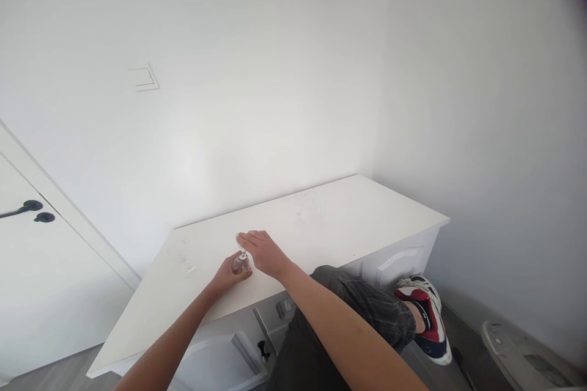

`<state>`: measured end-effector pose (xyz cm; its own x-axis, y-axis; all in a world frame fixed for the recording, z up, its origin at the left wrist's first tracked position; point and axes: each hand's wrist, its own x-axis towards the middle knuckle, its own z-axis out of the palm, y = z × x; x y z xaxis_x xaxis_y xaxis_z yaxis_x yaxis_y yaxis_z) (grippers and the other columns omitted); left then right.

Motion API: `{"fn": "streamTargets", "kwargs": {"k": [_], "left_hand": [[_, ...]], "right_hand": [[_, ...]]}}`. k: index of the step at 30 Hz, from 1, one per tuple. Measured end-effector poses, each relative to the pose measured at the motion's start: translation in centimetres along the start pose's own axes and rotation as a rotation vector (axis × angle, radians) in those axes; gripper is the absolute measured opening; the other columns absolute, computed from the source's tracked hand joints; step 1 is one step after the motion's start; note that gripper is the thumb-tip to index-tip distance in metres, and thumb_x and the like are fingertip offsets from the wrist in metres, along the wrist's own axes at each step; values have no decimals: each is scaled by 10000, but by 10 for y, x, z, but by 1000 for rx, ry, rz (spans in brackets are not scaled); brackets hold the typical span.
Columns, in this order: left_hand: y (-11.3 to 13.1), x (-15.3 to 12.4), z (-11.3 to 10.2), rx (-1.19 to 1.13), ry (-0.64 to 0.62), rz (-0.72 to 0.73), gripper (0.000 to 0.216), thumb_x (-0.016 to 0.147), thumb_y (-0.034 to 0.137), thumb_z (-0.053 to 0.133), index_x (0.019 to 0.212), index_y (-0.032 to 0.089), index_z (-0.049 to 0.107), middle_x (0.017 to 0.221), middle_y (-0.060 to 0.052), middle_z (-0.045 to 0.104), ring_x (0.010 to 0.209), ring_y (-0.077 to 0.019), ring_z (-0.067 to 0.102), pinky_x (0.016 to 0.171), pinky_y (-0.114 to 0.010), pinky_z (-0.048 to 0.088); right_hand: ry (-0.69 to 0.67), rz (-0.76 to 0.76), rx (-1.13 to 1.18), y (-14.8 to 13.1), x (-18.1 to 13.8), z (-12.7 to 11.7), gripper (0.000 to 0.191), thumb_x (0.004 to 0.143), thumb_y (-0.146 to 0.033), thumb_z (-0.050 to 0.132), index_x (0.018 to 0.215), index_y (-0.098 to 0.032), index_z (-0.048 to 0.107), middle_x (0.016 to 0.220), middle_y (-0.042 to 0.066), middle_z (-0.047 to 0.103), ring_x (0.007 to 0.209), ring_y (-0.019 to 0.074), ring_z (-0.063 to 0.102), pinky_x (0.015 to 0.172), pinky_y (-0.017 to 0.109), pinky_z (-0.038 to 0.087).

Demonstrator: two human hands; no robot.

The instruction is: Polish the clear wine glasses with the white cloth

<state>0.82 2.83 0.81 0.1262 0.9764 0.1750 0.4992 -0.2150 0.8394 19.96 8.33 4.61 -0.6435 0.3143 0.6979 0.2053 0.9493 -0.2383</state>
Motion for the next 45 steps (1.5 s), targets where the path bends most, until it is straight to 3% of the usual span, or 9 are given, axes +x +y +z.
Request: {"fn": "streamTargets", "kwargs": {"k": [7, 16, 24, 30, 34, 36, 39, 42, 45], "left_hand": [[-4, 2, 0, -21, 15, -41, 370, 703, 477, 767, 872, 181, 623, 754, -8, 616, 661, -159, 524, 618, -277, 399], [-3, 2, 0, -22, 15, -52, 313, 713, 444, 771, 810, 192, 612, 736, 4, 617, 685, -169, 548, 652, -282, 413], [12, -2, -1, -34, -5, -86, 271, 784, 442, 704, 762, 199, 585, 707, -16, 655, 648, -174, 561, 576, -267, 399], [12, -3, -1, -58, -2, -124, 306, 750, 479, 715, 769, 196, 600, 663, -15, 657, 594, -167, 559, 496, -247, 384], [12, -4, -2, -133, -29, -99, 295, 769, 461, 704, 781, 189, 591, 666, -24, 660, 578, -161, 572, 536, -267, 435], [13, -4, -2, -135, -27, -95, 290, 790, 461, 685, 786, 185, 595, 664, -29, 665, 586, -165, 580, 532, -261, 420], [12, -4, -3, -110, 8, -102, 294, 820, 479, 650, 804, 188, 606, 674, -39, 678, 628, -180, 590, 507, -244, 383], [10, -4, -2, -97, 11, -76, 284, 793, 458, 697, 815, 190, 607, 722, -31, 676, 677, -178, 597, 564, -256, 410], [7, -3, 0, -88, 35, -45, 310, 728, 421, 777, 851, 194, 604, 757, -6, 648, 698, -164, 584, 643, -269, 428]], "right_hand": [[26, 136, 116, 4, 1, 7, 513, 955, -114, 377, 1462, -189, 410, 1417, 118, 527, 1309, 230, 443, 1043, 417, 412], [87, 312, 105, 11, 2, 11, 288, 928, -101, 445, 1120, -191, 641, 980, 89, 653, 970, 225, 536, 847, 366, 483], [94, 310, 215, 9, -1, 8, 412, 966, -210, 451, 1376, -205, 494, 1352, 110, 546, 1239, 240, 460, 1046, 439, 406], [44, 559, 249, 15, -5, 15, 384, 982, -298, 434, 1355, -245, 510, 1285, 106, 489, 960, 209, 617, 881, 400, 509], [58, 532, 272, 13, -2, 14, 362, 951, -328, 499, 1304, -256, 544, 1219, 84, 484, 912, 193, 614, 868, 383, 513], [127, 523, 343, 16, 0, 13, 403, 921, -361, 544, 1307, -242, 531, 1225, 85, 477, 989, 200, 594, 923, 377, 500], [386, 735, 450, 27, 3, 11, 381, 928, -359, 473, 1279, -214, 511, 1199, 103, 472, 1060, 209, 550, 945, 393, 503], [467, 962, 667, 40, 2, 7, 396, 953, -386, 347, 1313, -246, 432, 1098, 89, 493, 924, 197, 555, 733, 366, 564], [497, 976, 924, 45, 4, 3, 410, 950, -382, 358, 1348, -289, 361, 1010, 50, 507, 824, 163, 547, 653, 294, 539]]}}
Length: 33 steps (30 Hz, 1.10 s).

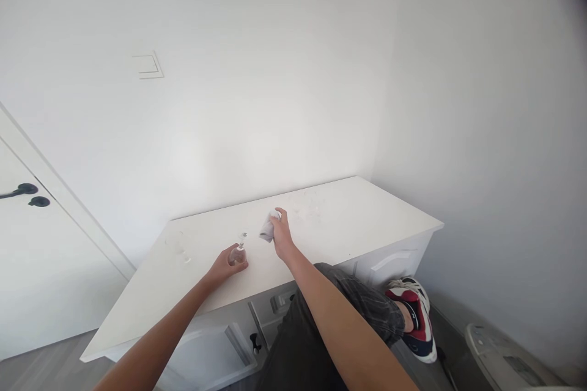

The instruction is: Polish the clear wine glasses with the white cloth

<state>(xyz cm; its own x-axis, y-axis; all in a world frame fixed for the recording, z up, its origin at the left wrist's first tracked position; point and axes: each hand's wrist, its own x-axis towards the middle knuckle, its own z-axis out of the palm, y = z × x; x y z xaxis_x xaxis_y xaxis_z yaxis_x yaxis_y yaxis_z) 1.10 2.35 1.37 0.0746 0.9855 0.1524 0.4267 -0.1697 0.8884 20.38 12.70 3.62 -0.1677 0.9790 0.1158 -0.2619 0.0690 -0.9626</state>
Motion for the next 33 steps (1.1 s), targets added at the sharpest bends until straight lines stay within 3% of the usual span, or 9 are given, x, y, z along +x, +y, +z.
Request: {"fn": "streamTargets", "kwargs": {"k": [4, 7, 12, 18, 22, 24, 26, 30, 33], "left_hand": [[-6, 2, 0, 8, 30, 6, 345, 716, 423, 794, 881, 195, 596, 768, 5, 609, 713, -158, 564, 666, -269, 428], [-8, 2, -1, -15, 9, 14, 321, 753, 432, 764, 868, 193, 583, 768, 8, 589, 720, -155, 552, 690, -279, 433], [-8, 3, -2, -11, -8, 30, 353, 761, 457, 739, 946, 180, 623, 846, -42, 647, 755, -187, 576, 687, -308, 451], [-18, 6, -5, 36, 65, -20, 456, 672, 497, 787, 960, 168, 657, 775, -25, 641, 734, -204, 585, 685, -331, 456], [-17, 6, -5, 48, 69, 4, 354, 699, 452, 784, 869, 178, 639, 756, -6, 618, 703, -177, 556, 679, -312, 432], [-15, 6, -4, 40, 52, 23, 294, 735, 420, 767, 797, 186, 601, 729, 11, 593, 670, -153, 529, 658, -291, 412], [-12, 5, -4, 19, 26, 29, 273, 763, 395, 752, 770, 191, 570, 706, 23, 571, 646, -139, 508, 637, -276, 393], [-9, 4, -5, -11, 2, 23, 254, 766, 365, 755, 800, 192, 572, 693, 34, 552, 631, -128, 477, 607, -258, 361], [-8, 3, -5, -7, 7, 26, 247, 762, 354, 758, 808, 190, 580, 695, 35, 546, 628, -126, 476, 606, -258, 355]], "right_hand": [[8, -101, 164, -14, -4, 6, 355, 969, -438, 381, 1279, -269, 420, 977, 43, 525, 834, 164, 538, 707, 298, 521], [-43, -257, -13, -25, -17, 12, 352, 960, -461, 420, 1243, -255, 462, 1112, 70, 528, 947, 189, 549, 827, 358, 521], [-536, -649, -602, -25, -45, 16, 495, 885, -315, 597, 1355, -276, 450, 1438, 94, 408, 1342, 248, 379, 1088, 424, 389], [-429, -630, -897, -8, -38, 17, 469, 977, -232, 443, 1440, -213, 376, 1425, 136, 475, 1298, 241, 475, 987, 365, 471], [-346, -570, -1065, -3, -32, 19, 343, 981, -248, 453, 1315, -208, 517, 1135, 102, 657, 999, 218, 639, 833, 320, 513], [-316, -568, -1081, -3, -33, 19, 297, 974, -258, 476, 1256, -217, 561, 1111, 93, 670, 1003, 215, 640, 848, 316, 512], [-315, -643, -1021, -5, -35, 18, 329, 958, -219, 493, 1283, -228, 545, 1297, 102, 604, 1174, 221, 574, 943, 330, 489], [-379, -788, -867, -9, -36, 16, 505, 931, -154, 484, 1428, -212, 414, 1613, 100, 228, 1426, 233, 327, 1097, 399, 404], [-426, -811, -844, -10, -35, 16, 556, 926, -117, 447, 1470, -199, 366, 1592, 101, 283, 1448, 232, 288, 1138, 430, 357]]}}
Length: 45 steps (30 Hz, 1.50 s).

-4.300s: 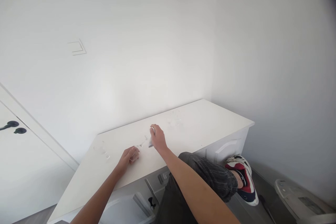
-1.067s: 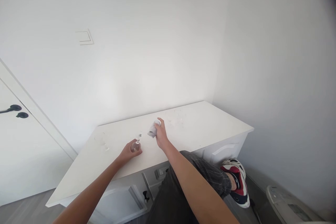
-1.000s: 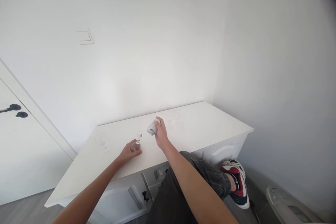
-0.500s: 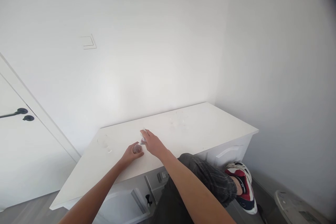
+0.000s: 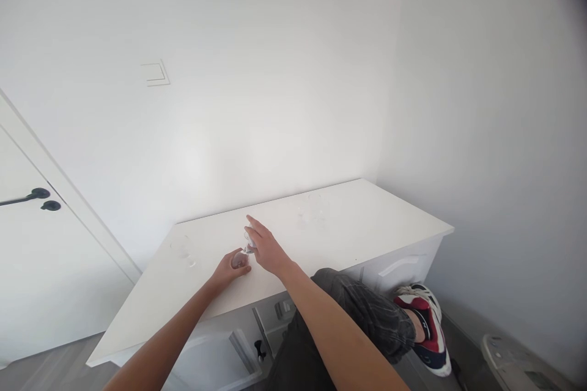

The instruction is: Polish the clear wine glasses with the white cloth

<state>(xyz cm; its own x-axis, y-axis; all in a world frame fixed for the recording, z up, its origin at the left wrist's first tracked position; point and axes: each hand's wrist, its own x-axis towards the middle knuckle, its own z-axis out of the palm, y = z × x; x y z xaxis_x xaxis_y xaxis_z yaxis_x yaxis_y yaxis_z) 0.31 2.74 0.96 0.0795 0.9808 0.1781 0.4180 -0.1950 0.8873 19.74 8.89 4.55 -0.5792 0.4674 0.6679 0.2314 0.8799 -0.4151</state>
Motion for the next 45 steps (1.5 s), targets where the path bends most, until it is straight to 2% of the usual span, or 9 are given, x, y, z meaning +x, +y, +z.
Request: {"fn": "streamTargets", "kwargs": {"k": [4, 10, 16, 23, 25, 29, 33, 39, 45], "left_hand": [[0, 0, 0, -9, -28, -3, 221, 785, 340, 732, 785, 194, 566, 695, 28, 565, 631, -135, 504, 616, -266, 366], [0, 1, 2, -2, -29, -1, 223, 786, 345, 725, 771, 198, 558, 673, 25, 583, 632, -148, 530, 627, -275, 377], [2, 0, 2, -5, -33, 2, 242, 792, 369, 720, 769, 199, 549, 673, 24, 581, 623, -144, 521, 601, -266, 365], [1, -1, 2, 33, 9, -31, 272, 808, 450, 685, 771, 200, 585, 637, 13, 621, 598, -160, 553, 565, -265, 389], [-3, -1, 1, 37, 52, -64, 303, 813, 493, 669, 790, 198, 601, 641, 1, 637, 576, -162, 553, 502, -246, 362], [-9, 1, -1, 26, 60, -87, 360, 822, 543, 641, 774, 187, 618, 647, -24, 653, 564, -163, 558, 480, -244, 373], [-5, 3, 0, 30, -59, -22, 364, 822, 551, 653, 814, 189, 620, 669, -27, 652, 623, -175, 568, 563, -271, 402], [7, 1, 1, -43, -204, 32, 493, 876, 635, 540, 1105, 200, 577, 782, -47, 663, 708, -195, 593, 621, -285, 386], [-6, 2, -1, -164, -113, -18, 584, 946, 683, 212, 1240, 247, 469, 1070, -111, 672, 672, -175, 605, 505, -258, 313]], "right_hand": [[-10, 31, -5, 3, 1, 4, 603, 892, -54, 405, 1477, -189, 348, 1408, 108, 533, 1327, 217, 453, 1080, 399, 409], [13, 198, -129, 10, 0, 10, 350, 799, -23, 492, 1059, -200, 645, 1015, 74, 701, 986, 218, 617, 884, 345, 497], [47, 51, 140, 5, 0, 5, 492, 809, -21, 464, 1243, -219, 587, 1378, 37, 583, 1274, 171, 520, 1059, 327, 428], [88, 309, 20, 0, 2, -7, 260, 923, -164, 454, 1089, -209, 648, 1071, 54, 692, 1004, 198, 621, 881, 326, 501], [73, 220, -140, -4, -1, -12, 274, 922, -155, 442, 1113, -198, 635, 1056, 84, 668, 1010, 220, 587, 870, 343, 489], [-195, -44, -328, -10, -7, -9, 451, 891, -203, 497, 1338, -257, 511, 1083, 91, 658, 995, 245, 588, 790, 347, 500], [-311, 112, -438, -6, -7, 9, 604, 860, -224, 540, 1439, -248, 371, 1029, 96, 686, 898, 243, 644, 681, 317, 509], [-340, 311, -490, 2, -1, 23, 298, 885, -151, 510, 1183, -162, 520, 900, 120, 712, 877, 266, 689, 709, 338, 511], [-204, 670, -373, 10, 2, 12, 209, 970, -268, 462, 1134, -178, 554, 940, 129, 697, 860, 247, 697, 741, 340, 503]]}}
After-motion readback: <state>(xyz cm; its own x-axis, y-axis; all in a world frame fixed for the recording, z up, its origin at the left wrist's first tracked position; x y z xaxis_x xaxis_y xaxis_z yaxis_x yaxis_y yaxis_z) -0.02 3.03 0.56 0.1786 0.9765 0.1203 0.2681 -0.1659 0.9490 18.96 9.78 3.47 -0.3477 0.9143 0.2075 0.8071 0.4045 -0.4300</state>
